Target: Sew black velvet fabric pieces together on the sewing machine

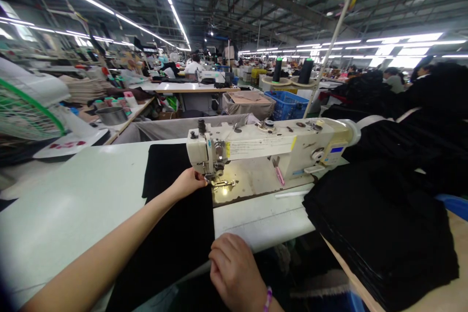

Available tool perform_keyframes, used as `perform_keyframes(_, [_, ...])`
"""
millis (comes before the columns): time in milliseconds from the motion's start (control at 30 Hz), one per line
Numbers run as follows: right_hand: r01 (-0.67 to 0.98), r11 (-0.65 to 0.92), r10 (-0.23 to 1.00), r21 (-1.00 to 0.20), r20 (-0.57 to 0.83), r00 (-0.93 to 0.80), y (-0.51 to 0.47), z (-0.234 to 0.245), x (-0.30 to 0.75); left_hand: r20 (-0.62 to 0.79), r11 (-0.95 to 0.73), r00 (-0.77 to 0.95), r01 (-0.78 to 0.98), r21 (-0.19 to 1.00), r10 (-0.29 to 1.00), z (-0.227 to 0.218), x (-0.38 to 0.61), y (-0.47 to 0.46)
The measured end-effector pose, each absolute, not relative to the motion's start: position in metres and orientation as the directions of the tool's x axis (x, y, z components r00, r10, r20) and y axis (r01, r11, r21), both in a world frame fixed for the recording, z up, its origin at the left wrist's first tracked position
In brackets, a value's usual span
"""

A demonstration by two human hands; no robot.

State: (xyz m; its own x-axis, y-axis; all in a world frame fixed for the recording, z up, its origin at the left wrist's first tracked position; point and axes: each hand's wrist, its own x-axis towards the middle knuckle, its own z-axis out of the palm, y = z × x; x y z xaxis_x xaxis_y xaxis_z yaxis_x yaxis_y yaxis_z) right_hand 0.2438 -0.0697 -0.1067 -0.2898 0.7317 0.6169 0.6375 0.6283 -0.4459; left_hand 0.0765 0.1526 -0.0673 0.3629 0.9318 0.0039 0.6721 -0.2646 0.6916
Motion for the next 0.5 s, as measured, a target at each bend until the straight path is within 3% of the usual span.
perform_keyframes(233, [0.606, 0.651, 0.723, -0.456, 0.615, -0.314, -0.069, -0.102, 0.246, 0.044, -0.274, 0.326, 0.704, 0.656, 0.944, -0.064, 0.079, 0.152])
perform_keyframes(400, [0.596, 0.659, 0.728, -0.458, 0.587, -0.354, -0.072, -0.102, 0.249, 0.225, -0.341, 0.257, 0.759, 0.555, 0.94, -0.046, 0.08, 0.106])
perform_keyframes(500, [0.594, 0.661, 0.729, -0.458, 0.581, -0.363, -0.074, -0.101, 0.249, 0.258, -0.481, 0.406, 0.72, 0.5, 0.877, -0.043, 0.075, 0.045])
